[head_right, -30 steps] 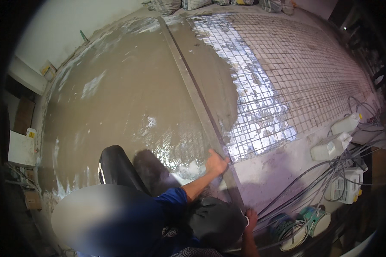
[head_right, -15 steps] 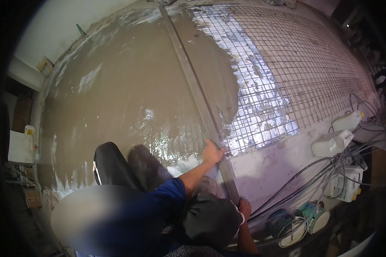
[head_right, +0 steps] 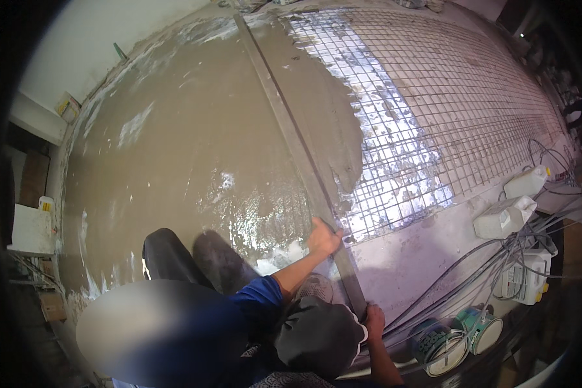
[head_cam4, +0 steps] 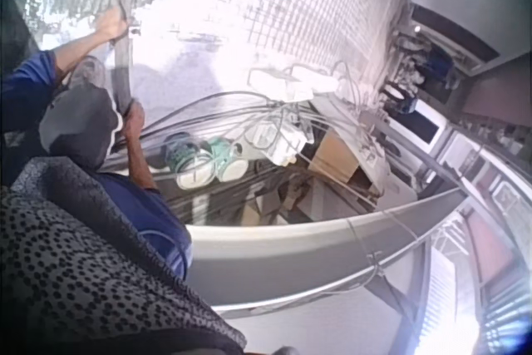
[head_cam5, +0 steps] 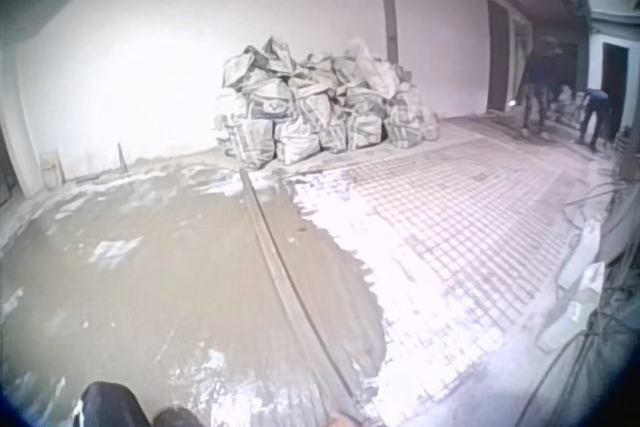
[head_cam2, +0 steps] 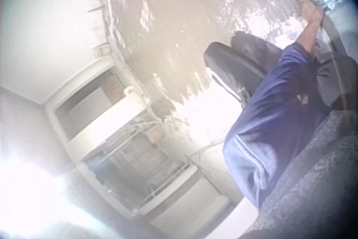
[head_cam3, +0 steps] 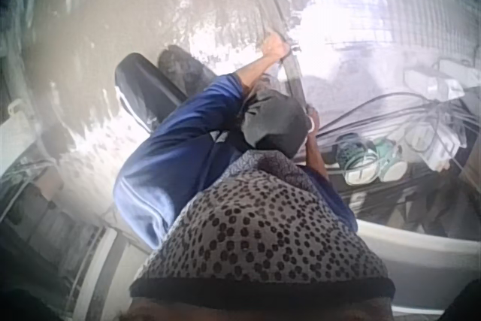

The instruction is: The person uses a trowel to spread wet concrete on a floor, then uses a long straightedge to level and smooth the surface. The person moves the straightedge back and forth across the floor to create a flat finish.

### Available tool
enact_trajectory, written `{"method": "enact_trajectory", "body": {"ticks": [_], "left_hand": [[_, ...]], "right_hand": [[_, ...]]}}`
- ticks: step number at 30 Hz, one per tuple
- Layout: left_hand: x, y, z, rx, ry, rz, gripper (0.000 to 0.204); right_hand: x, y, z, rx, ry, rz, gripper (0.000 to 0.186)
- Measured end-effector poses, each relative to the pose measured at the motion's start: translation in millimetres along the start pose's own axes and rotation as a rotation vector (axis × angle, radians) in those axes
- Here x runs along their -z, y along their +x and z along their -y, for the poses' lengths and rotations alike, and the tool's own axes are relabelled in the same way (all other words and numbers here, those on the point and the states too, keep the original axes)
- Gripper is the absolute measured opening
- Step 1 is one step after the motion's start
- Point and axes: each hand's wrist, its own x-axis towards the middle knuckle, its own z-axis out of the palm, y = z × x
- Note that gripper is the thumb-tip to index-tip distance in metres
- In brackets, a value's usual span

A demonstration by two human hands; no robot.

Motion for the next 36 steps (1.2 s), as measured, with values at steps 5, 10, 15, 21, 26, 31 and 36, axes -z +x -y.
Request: {"method": "enact_trajectory", "body": {"ticks": [5,10,15,21,26,31,36], "left_hand": [[7.0,20.3,-3.7,-0.009,0.011,-0.042,0.070],[21.3,54.2,-6.5,-0.059,-0.009,-0.121,0.071],[43.2,84.6,-10.3,-0.071,-0.037,-0.148,0.076],[77.9,118.7,-22.5,-0.060,0.071,-0.188,0.094],[101.1,147.2,-28.1,-0.019,0.100,-0.259,0.097],[121.0,163.8,-31.1,0.013,0.075,-0.218,0.091],[109.3,137.7,-21.2,-0.029,0.116,-0.219,0.091]], "right_hand": [[23.5,20.2,14.2,0.090,0.235,-0.138,0.047],[46.2,52.4,40.3,0.077,0.217,-0.100,0.059],[48.7,83.0,59.6,0.101,0.230,-0.088,0.058],[55.9,126.1,84.6,0.190,0.255,-0.107,0.044],[54.9,156.3,111.9,0.175,0.293,-0.177,0.045],[46.1,171.8,122.8,0.139,0.229,-0.152,0.046],[44.5,147.1,111.4,0.400,0.323,-0.313,0.038]]}}
